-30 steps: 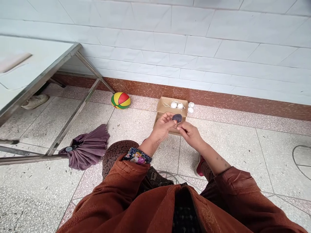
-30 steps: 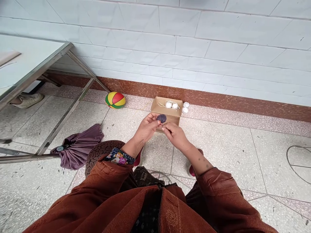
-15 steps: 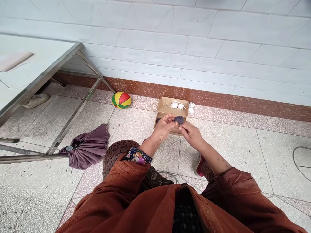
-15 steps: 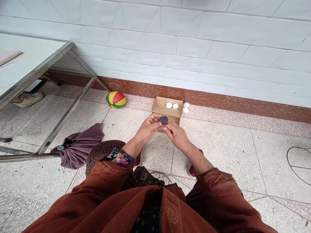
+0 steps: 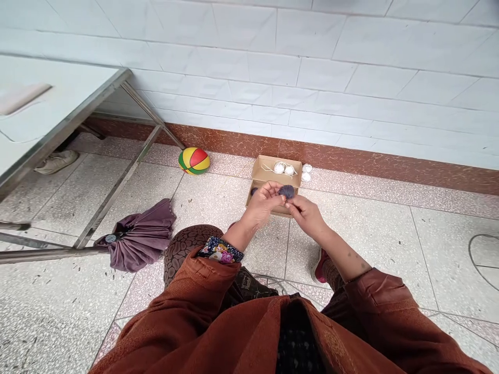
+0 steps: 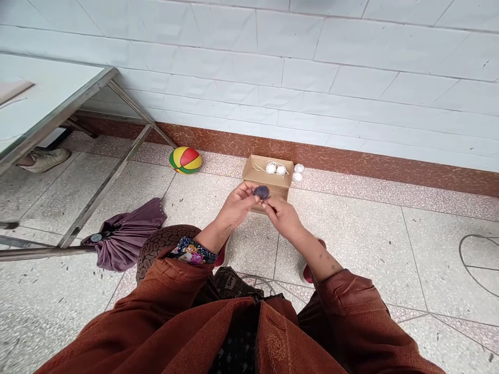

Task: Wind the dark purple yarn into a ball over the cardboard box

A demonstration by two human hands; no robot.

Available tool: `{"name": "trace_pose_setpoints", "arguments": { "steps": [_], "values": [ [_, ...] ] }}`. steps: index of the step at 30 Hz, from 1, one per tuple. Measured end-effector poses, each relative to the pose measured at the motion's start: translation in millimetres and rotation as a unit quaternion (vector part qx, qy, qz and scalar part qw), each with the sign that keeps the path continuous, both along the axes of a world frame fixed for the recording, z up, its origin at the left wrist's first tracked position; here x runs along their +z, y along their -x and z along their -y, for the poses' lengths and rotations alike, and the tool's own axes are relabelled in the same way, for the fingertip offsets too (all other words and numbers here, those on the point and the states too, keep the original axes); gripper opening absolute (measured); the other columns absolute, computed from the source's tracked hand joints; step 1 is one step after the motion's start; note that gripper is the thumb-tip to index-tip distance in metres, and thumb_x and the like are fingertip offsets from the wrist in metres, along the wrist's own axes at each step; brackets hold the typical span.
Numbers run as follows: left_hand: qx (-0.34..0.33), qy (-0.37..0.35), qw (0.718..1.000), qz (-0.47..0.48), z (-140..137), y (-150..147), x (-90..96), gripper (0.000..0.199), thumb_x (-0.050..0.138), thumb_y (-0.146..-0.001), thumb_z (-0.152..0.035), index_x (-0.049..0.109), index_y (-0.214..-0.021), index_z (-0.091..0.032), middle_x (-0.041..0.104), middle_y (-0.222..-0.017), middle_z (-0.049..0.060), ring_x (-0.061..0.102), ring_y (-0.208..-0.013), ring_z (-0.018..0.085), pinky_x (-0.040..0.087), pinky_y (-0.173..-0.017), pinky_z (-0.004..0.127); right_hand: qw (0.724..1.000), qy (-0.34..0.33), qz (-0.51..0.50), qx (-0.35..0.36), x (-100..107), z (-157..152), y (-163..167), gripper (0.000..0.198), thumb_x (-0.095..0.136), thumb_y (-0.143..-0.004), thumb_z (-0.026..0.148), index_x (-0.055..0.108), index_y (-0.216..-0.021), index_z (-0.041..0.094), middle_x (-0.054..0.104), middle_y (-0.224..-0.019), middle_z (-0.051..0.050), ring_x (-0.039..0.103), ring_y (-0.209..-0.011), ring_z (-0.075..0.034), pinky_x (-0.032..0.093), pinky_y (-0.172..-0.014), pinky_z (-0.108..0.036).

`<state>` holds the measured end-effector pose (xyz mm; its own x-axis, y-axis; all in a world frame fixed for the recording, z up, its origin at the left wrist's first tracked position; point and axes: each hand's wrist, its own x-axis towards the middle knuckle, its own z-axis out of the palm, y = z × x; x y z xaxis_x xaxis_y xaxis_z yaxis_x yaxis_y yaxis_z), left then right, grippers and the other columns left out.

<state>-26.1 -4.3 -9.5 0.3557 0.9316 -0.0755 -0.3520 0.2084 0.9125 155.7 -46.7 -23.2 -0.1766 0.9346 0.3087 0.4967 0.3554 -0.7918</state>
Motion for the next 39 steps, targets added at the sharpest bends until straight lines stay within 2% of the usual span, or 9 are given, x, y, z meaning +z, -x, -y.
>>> {"name": "trace_pose_setpoints", "arguments": {
  "steps": [4, 7, 11, 15, 19, 23, 28, 33, 39],
  "values": [
    [0.041, -0.013, 0.994, -0.101, -5, 0, -5.7, 0.037, 0.087, -0.068, -0.020, 0.064, -0.096, -0.019, 0.071, -0.090, -0.001, 0.062, -0.080, 0.011, 0.048, -0.081, 0.028, 0.999, -0.022, -0.008, 0.028, 13, 4, 0, 0.022, 0.060, -0.107, 0.040, 0.073, -0.096, 0.027, 0.074, -0.090, -0.004, 0.070, -0.085, -0.022, 0.056, -0.079, -0.035],
    [-0.044, -0.014, 0.992, -0.121, 0, 2, -1.8, 0.036, 0.088, -0.067, -0.020, 0.064, -0.093, -0.018, 0.070, -0.087, -0.001, 0.060, -0.077, 0.011, 0.048, -0.078, 0.028, 0.998, -0.036, -0.031, -0.049, 18, -5, -11, 0.023, 0.062, -0.106, 0.042, 0.072, -0.093, 0.027, 0.074, -0.088, -0.004, 0.069, -0.084, -0.023, 0.057, -0.081, -0.037],
    [-0.118, -0.001, 0.992, -0.036, 7, 4, 6.0, 0.037, 0.089, -0.071, -0.027, 0.065, -0.098, -0.019, 0.071, -0.092, 0.001, 0.065, -0.084, 0.014, 0.051, -0.083, 0.031, 0.995, -0.005, -0.037, -0.090, 8, -12, -13, 0.025, 0.060, -0.105, 0.042, 0.069, -0.089, 0.026, 0.073, -0.086, -0.004, 0.068, -0.083, -0.023, 0.056, -0.080, -0.037],
    [-0.017, 0.016, 1.000, 0.015, 4, 2, 4.7, 0.037, 0.087, -0.073, -0.029, 0.064, -0.101, -0.021, 0.070, -0.094, 0.000, 0.064, -0.084, 0.013, 0.052, -0.084, 0.030, 1.000, 0.017, -0.015, -0.015, 0, -2, 0, 0.024, 0.059, -0.106, 0.039, 0.070, -0.090, 0.026, 0.073, -0.088, -0.005, 0.069, -0.084, -0.023, 0.057, -0.078, -0.036],
    [0.044, 0.005, 0.997, -0.067, -1, 1, 0.9, 0.035, 0.086, -0.070, -0.018, 0.064, -0.097, -0.019, 0.070, -0.088, -0.002, 0.061, -0.081, 0.010, 0.048, -0.081, 0.027, 0.998, -0.002, 0.006, 0.057, 10, 5, 2, 0.023, 0.059, -0.108, 0.040, 0.074, -0.095, 0.027, 0.075, -0.092, -0.005, 0.070, -0.087, -0.023, 0.058, -0.081, -0.036],
    [-0.033, -0.004, 0.994, -0.106, 1, 2, 4.2, 0.035, 0.088, -0.067, -0.017, 0.064, -0.092, -0.018, 0.070, -0.088, -0.002, 0.061, -0.078, 0.010, 0.049, -0.079, 0.028, 0.999, -0.039, -0.008, -0.002, 19, -1, -10, 0.022, 0.062, -0.107, 0.040, 0.074, -0.094, 0.027, 0.074, -0.089, -0.005, 0.069, -0.085, -0.024, 0.057, -0.080, -0.037],
    [-0.138, 0.024, 0.990, -0.035, 7, 4, 7.2, 0.037, 0.089, -0.071, -0.029, 0.065, -0.097, -0.018, 0.071, -0.092, 0.002, 0.065, -0.081, 0.014, 0.053, -0.078, 0.031, 0.995, -0.003, -0.045, -0.087, 9, -11, -14, 0.024, 0.061, -0.104, 0.040, 0.069, -0.087, 0.026, 0.071, -0.086, -0.004, 0.066, -0.083, -0.023, 0.056, -0.080, -0.037],
    [-0.060, 0.036, 0.997, -0.011, 4, 2, 1.2, 0.038, 0.086, -0.074, -0.031, 0.062, -0.100, -0.019, 0.069, -0.096, 0.001, 0.065, -0.086, 0.013, 0.053, -0.079, 0.029, 0.998, 0.044, -0.034, -0.031, 2, -6, -8, 0.023, 0.058, -0.104, 0.038, 0.066, -0.086, 0.025, 0.069, -0.084, -0.003, 0.065, -0.080, -0.021, 0.054, -0.076, -0.035],
    [0.038, -0.020, 0.992, -0.121, -2, -1, -2.6, 0.033, 0.079, -0.071, -0.017, 0.056, -0.094, -0.020, 0.063, -0.087, -0.004, 0.059, -0.082, 0.010, 0.046, -0.083, 0.028, 0.997, -0.003, -0.007, 0.073, 19, 1, -7, 0.024, 0.063, -0.106, 0.041, 0.072, -0.090, 0.026, 0.069, -0.084, -0.003, 0.064, -0.079, -0.021, 0.053, -0.075, -0.034]
  ]
}}
